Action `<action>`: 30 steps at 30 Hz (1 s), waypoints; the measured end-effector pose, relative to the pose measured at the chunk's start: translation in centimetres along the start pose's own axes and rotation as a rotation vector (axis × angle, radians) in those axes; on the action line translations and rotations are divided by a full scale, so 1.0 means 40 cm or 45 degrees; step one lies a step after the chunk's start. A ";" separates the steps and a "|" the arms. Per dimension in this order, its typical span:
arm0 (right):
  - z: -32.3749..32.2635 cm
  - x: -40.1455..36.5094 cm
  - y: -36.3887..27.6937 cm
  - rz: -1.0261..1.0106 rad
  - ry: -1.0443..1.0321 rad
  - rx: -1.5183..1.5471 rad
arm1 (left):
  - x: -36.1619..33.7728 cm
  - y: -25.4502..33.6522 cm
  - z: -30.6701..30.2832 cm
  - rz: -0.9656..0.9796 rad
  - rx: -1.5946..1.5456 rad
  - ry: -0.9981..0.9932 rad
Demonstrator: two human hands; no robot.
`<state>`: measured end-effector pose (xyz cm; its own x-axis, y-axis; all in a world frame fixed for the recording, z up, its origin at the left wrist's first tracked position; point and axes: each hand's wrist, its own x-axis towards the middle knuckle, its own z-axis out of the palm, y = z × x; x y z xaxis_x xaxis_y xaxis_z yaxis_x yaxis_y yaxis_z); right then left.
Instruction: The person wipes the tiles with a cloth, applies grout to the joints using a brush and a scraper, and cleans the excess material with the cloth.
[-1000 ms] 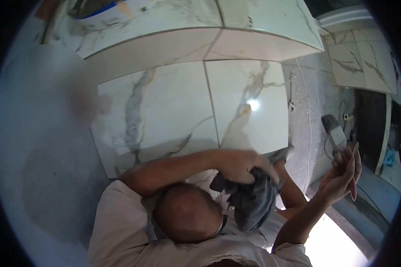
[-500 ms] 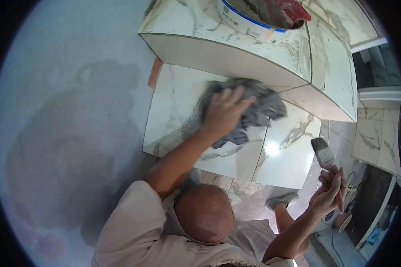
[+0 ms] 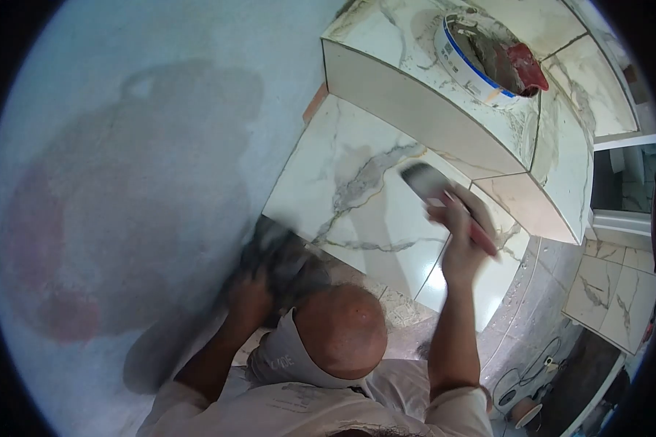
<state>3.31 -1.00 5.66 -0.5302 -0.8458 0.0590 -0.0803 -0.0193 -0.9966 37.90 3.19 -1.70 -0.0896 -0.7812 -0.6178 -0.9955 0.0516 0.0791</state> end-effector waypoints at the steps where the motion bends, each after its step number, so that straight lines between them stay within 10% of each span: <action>1: 0.066 0.038 0.030 -0.023 -0.064 0.039 | -0.046 -0.056 0.021 -0.099 0.019 -0.288; 4: 0.273 0.185 0.143 -0.237 -0.245 -0.031 | -0.168 -0.289 0.241 0.082 0.128 -0.284; 5: 0.321 0.231 0.138 -0.666 -0.200 -0.296 | -0.177 -0.296 0.245 0.092 0.130 -0.275; 7: 0.433 0.285 0.228 -0.479 -0.190 -0.042 | -0.203 -0.287 0.222 -0.212 -0.032 -0.352; 13: 0.419 0.095 0.232 -0.666 -0.624 -0.619 | -0.169 -0.250 0.144 -0.074 -0.108 -0.352; 15: 0.389 0.053 0.180 -0.293 -0.872 -0.052 | -0.150 -0.244 0.141 -0.079 -0.142 -0.361; 21: 0.424 0.066 0.289 -0.273 -0.649 -0.496 | -0.146 -0.246 0.127 0.018 -0.157 -0.350; 23: 0.415 -0.103 0.313 -0.677 -0.843 -0.372 | -0.151 -0.243 0.110 -0.014 -0.115 -0.370; 25: 0.378 -0.184 0.224 0.183 -1.389 -0.158 | -0.159 -0.239 0.097 0.100 -0.093 -0.450; 30: 0.370 -0.033 0.196 -0.508 -0.767 -0.216 | -0.159 -0.287 0.189 0.096 -0.029 -0.441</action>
<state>15.87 -7.92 -3.08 0.1174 -0.9387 0.3242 -0.3253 -0.3448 -0.8805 49.67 12.28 -4.58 -0.1713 -0.5183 -0.8379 -0.9852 0.0843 0.1493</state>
